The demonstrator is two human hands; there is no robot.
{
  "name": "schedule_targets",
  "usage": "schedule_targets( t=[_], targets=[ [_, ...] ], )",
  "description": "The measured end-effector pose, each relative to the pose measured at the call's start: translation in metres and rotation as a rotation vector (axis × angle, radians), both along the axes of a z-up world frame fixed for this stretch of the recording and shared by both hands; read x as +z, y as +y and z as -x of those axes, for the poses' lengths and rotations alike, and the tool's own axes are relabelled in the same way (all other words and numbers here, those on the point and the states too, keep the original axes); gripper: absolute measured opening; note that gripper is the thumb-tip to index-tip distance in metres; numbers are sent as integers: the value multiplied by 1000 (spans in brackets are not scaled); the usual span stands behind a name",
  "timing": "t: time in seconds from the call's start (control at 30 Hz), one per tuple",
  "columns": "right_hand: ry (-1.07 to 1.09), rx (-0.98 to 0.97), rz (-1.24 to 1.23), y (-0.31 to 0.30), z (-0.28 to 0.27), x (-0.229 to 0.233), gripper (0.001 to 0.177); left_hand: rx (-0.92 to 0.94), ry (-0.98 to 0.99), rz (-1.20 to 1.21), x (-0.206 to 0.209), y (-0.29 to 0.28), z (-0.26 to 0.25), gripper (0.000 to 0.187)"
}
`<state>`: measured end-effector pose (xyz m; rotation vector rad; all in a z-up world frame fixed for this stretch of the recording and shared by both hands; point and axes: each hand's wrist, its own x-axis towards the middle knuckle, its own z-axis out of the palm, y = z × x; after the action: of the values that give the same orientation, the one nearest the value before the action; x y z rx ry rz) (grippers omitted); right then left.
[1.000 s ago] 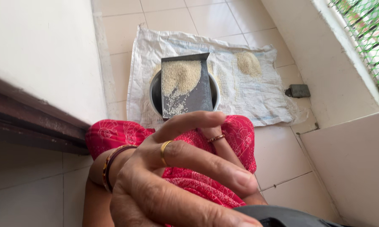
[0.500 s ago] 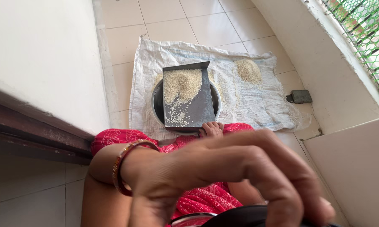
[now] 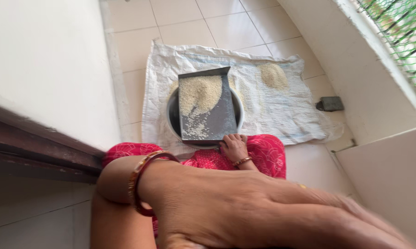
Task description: The person cleans rice by hand, picking through it in a metal tray and transferring the cleaned rice into a metal bowl.
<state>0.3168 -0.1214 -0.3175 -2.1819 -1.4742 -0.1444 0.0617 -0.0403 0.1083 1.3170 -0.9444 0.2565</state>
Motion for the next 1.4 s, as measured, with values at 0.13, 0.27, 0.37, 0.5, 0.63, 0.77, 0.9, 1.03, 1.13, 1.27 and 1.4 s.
schedule_targets(
  t=[0.13,0.27,0.37,0.5,0.63,0.77,0.9,1.03,1.13,1.27,1.4],
  targets=[
    [107,53,-8,12,-19,-4,26,356,-129,-10,-45,31,-5,84],
    [114,64,116,29,-42,3,27,758,144,-15,-130,98,-42,78],
    [201,67,153,51,-52,13,29,1051,593,64,-245,165,-84,74],
    [345,97,256,88,-53,-1,29,1314,996,250,-417,225,-128,75],
    [326,204,521,110,-50,-26,25,1167,1141,440,-518,245,-163,82],
    [374,277,508,115,-36,-41,28,1192,1122,530,-551,243,-173,63],
    [391,176,242,108,-27,-33,31,1324,997,410,-554,232,-171,53],
    [403,138,221,101,-24,-25,26,1409,976,350,-538,234,-169,61],
    [370,197,296,105,-26,-28,24,1414,981,250,-529,239,-164,72],
    [383,261,466,118,-25,-22,30,1373,1031,214,-521,241,-162,83],
    [403,154,336,130,-17,-14,35,1279,1103,317,-524,245,-167,93]
  ],
)
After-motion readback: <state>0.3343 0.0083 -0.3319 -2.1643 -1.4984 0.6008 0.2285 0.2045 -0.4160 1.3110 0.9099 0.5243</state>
